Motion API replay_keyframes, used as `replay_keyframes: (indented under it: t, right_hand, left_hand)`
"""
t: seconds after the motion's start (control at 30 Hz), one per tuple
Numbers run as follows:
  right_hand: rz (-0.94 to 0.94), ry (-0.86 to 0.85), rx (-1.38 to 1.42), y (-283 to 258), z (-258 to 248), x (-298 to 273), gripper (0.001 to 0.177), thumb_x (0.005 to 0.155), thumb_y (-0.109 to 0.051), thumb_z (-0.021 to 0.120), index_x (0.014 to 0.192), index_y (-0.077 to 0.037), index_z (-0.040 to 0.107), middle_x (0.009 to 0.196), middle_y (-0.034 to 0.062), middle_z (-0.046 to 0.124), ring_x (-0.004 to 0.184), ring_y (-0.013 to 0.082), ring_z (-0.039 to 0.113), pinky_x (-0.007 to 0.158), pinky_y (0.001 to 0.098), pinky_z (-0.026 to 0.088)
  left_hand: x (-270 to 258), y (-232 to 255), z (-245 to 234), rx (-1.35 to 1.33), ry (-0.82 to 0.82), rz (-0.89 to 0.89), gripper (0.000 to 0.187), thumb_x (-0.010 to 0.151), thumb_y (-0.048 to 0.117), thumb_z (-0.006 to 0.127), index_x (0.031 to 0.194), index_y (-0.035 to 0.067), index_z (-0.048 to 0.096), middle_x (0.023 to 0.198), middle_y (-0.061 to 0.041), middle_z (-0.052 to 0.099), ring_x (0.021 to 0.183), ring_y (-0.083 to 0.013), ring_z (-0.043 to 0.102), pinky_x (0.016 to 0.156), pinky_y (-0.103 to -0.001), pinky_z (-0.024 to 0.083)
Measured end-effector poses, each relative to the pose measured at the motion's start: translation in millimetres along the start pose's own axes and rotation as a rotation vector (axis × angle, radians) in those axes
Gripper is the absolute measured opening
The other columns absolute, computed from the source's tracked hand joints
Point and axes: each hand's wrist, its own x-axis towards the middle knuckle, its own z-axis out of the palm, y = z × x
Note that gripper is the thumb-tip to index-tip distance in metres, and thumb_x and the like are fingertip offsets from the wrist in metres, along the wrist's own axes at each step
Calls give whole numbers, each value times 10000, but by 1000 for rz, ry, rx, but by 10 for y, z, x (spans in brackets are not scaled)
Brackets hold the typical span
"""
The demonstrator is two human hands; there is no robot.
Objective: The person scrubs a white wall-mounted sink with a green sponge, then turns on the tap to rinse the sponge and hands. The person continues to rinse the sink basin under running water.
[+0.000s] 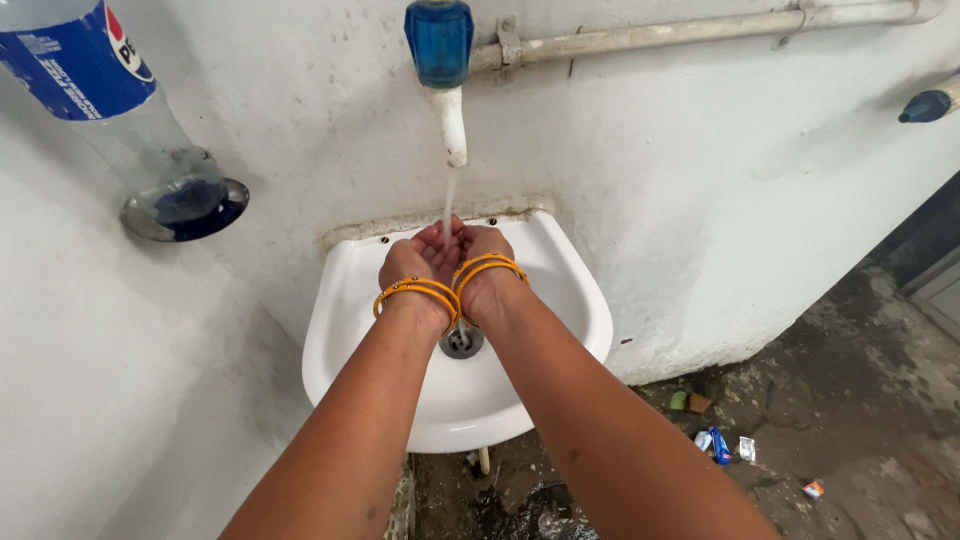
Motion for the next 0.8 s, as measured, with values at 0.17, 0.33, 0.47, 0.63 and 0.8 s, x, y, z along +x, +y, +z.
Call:
replay_keyframes:
  t: [0.17,0.33,0.47,0.63,0.8]
  right_hand:
    - [50,-86,243,12,-156,414,276,1011,-88,417,847,-26,631,793,107,637,646,152,593,649,242,603]
    - [30,-138,267,29,-107,469,256,1013,-97,397,855,-53,593,835,114,640,678,190,612,698,302,603]
    - [8,-92,235,24,57,94,226,1027,-130,375,953,-69,579,926,142,607,801,264,609,809,418,573]
    - [-13,-123,290,13,112,51,238,1029,-132,367,1013,-48,589,1000,142,607,870,260,609,857,407,563]
    - [29,-147,380,16,132,77,212,1027,-95,382,1020,-27,582,997,138,568,858,242,594,843,384,560]
  left_hand:
    - [127,-14,19,6,11,-7,228,946,21,367,965,-63,577,913,-185,678,753,-235,673,705,-307,615]
    - [216,43,50,34,-12,-17,224,946,32,361,961,-51,569,898,-172,665,725,-227,646,677,-297,598]
    - [196,75,101,-2,-47,-28,222,928,28,360,956,-48,567,899,-177,653,734,-240,640,663,-313,577]
    - [83,137,157,34,-8,-20,215,932,23,394,968,-37,597,913,-133,644,767,-214,637,712,-316,598]
    - [62,140,172,41,3,-4,223,937,37,400,948,-33,611,918,-117,661,792,-196,658,750,-305,616]
